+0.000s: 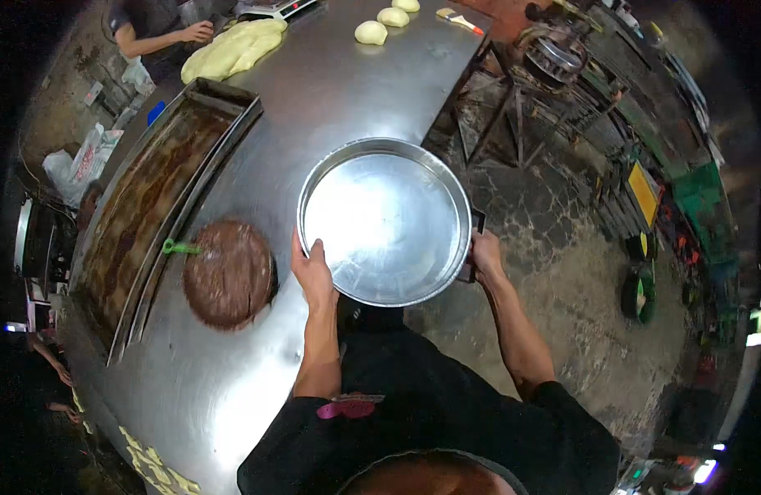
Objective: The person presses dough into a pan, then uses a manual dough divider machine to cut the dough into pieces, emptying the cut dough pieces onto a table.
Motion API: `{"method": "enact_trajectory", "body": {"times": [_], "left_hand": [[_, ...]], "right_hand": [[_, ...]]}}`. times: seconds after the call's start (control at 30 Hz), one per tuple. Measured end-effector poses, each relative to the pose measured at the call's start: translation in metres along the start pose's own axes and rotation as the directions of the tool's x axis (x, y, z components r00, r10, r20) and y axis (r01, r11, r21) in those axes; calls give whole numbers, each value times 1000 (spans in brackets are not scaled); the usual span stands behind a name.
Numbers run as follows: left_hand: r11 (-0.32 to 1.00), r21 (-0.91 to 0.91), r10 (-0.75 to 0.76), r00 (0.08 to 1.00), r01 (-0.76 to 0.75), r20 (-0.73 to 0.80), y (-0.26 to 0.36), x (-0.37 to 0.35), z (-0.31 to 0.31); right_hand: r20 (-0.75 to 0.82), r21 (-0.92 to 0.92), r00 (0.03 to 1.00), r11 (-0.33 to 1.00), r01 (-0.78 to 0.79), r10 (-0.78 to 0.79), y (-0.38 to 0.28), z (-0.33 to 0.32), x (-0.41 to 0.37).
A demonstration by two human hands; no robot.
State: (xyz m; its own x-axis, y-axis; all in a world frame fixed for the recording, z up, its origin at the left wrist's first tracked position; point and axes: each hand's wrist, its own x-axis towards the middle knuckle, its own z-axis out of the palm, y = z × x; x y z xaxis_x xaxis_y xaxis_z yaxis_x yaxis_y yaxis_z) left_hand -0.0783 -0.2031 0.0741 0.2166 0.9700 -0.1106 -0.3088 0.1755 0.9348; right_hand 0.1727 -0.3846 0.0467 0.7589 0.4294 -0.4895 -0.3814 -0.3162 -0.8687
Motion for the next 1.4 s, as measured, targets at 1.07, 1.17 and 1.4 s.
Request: {"method": "enact_trajectory", "body": {"times": [1.07, 1.17, 1.4], "left_hand": [[585, 607, 429, 431, 537, -794, -105, 187, 140], [461, 581, 437, 398, 670, -806, -130, 182, 156], [471, 582, 457, 381, 662, -804, -129, 192, 160]], "right_hand": [[1000, 7, -10, -919, 395, 3, -472, 18, 834], [990, 115, -135, -833, 541, 49, -495, 54, 840], [687, -480, 309, -92, 872, -657, -519, 120, 868]]}}
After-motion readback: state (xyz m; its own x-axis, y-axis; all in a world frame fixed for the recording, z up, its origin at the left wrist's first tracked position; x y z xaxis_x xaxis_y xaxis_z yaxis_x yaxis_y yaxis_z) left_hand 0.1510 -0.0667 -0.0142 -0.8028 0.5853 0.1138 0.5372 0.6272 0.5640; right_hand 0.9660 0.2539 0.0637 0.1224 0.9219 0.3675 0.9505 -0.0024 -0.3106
